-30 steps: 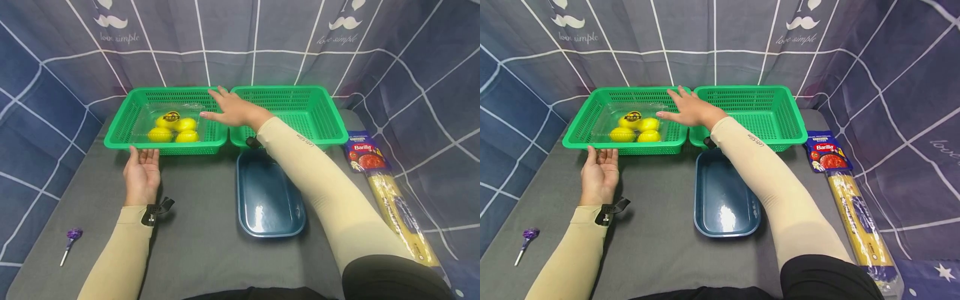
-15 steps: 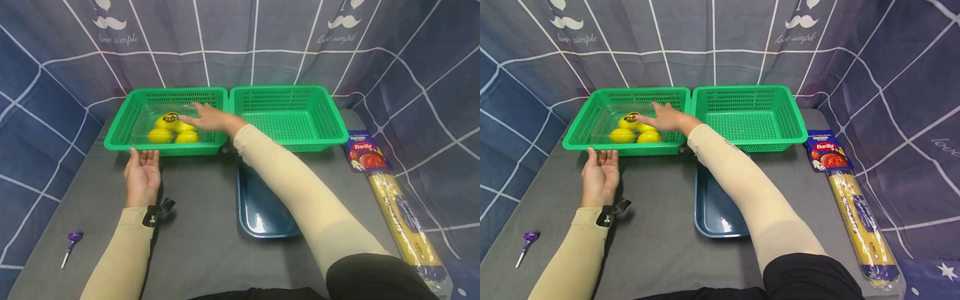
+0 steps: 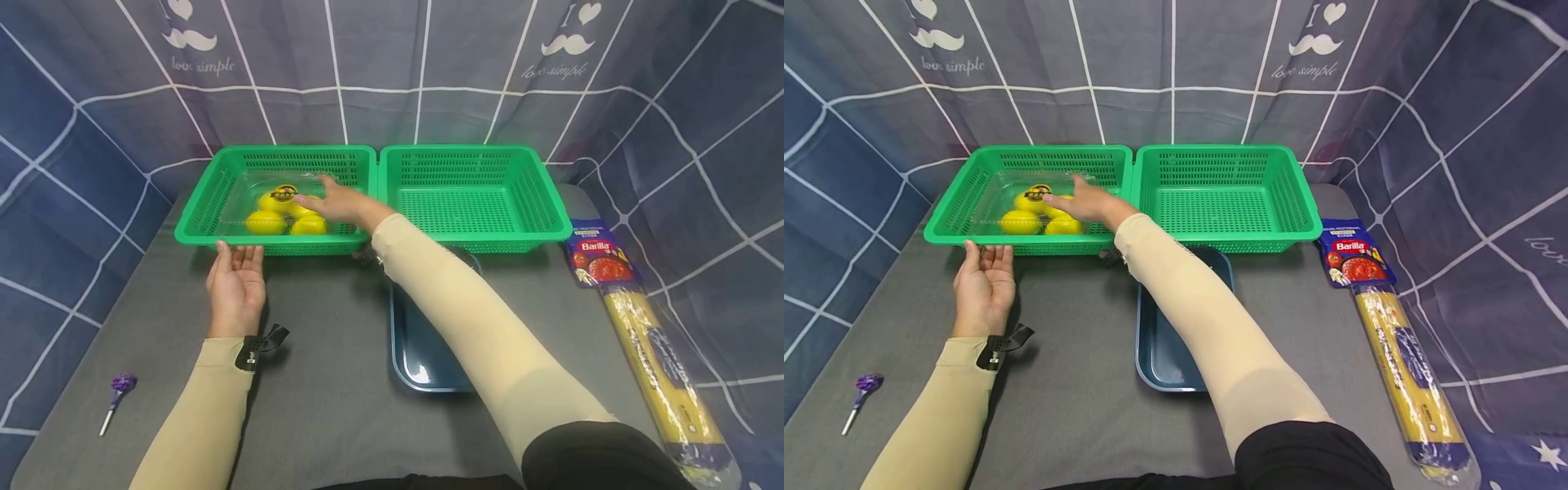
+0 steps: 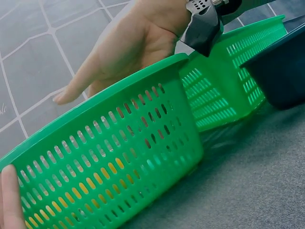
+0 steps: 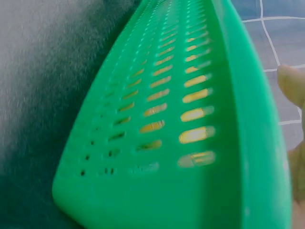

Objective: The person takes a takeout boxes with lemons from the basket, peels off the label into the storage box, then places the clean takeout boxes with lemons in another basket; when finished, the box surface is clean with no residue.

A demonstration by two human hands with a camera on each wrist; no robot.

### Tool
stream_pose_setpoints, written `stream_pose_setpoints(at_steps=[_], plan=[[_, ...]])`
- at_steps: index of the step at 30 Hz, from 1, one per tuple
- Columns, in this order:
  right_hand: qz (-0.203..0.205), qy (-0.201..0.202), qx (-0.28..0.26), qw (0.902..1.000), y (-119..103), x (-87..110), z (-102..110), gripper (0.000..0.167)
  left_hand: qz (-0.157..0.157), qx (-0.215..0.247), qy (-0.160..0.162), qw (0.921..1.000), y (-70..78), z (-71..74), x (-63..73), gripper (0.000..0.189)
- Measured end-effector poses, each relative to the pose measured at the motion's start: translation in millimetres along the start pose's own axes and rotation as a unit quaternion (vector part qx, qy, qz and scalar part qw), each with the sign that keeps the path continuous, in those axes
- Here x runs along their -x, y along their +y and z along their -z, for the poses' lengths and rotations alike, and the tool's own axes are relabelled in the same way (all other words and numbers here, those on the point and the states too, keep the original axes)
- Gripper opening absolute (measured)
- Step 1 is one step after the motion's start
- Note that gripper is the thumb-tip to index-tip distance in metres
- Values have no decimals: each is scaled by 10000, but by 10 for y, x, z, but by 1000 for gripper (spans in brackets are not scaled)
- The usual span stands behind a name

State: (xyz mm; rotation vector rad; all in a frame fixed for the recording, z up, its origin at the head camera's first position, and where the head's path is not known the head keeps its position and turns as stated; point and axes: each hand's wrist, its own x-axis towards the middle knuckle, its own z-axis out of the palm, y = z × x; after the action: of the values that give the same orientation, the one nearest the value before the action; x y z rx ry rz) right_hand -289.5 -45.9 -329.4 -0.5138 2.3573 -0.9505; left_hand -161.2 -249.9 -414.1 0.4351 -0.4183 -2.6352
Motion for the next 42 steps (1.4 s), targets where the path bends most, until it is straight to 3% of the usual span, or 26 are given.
stream_pose_setpoints(at_steps=[5,15,32,42], plan=[[-368,90,-618,9974,3,-35,-69,100,-60,-119,0,9999,-5,1,7,24],[-636,144,-1722,9829,41,-97,-147,95,-90,-163,-35,9998,-21,-18,13,24],[-554,140,-2623,9633,48,-115,-130,94,-137,-295,-102,9994,-23,4,-1,26],[-662,287,-3166,9458,44,-114,-125,89,-125,-298,-115,9994,-16,0,9,33]])
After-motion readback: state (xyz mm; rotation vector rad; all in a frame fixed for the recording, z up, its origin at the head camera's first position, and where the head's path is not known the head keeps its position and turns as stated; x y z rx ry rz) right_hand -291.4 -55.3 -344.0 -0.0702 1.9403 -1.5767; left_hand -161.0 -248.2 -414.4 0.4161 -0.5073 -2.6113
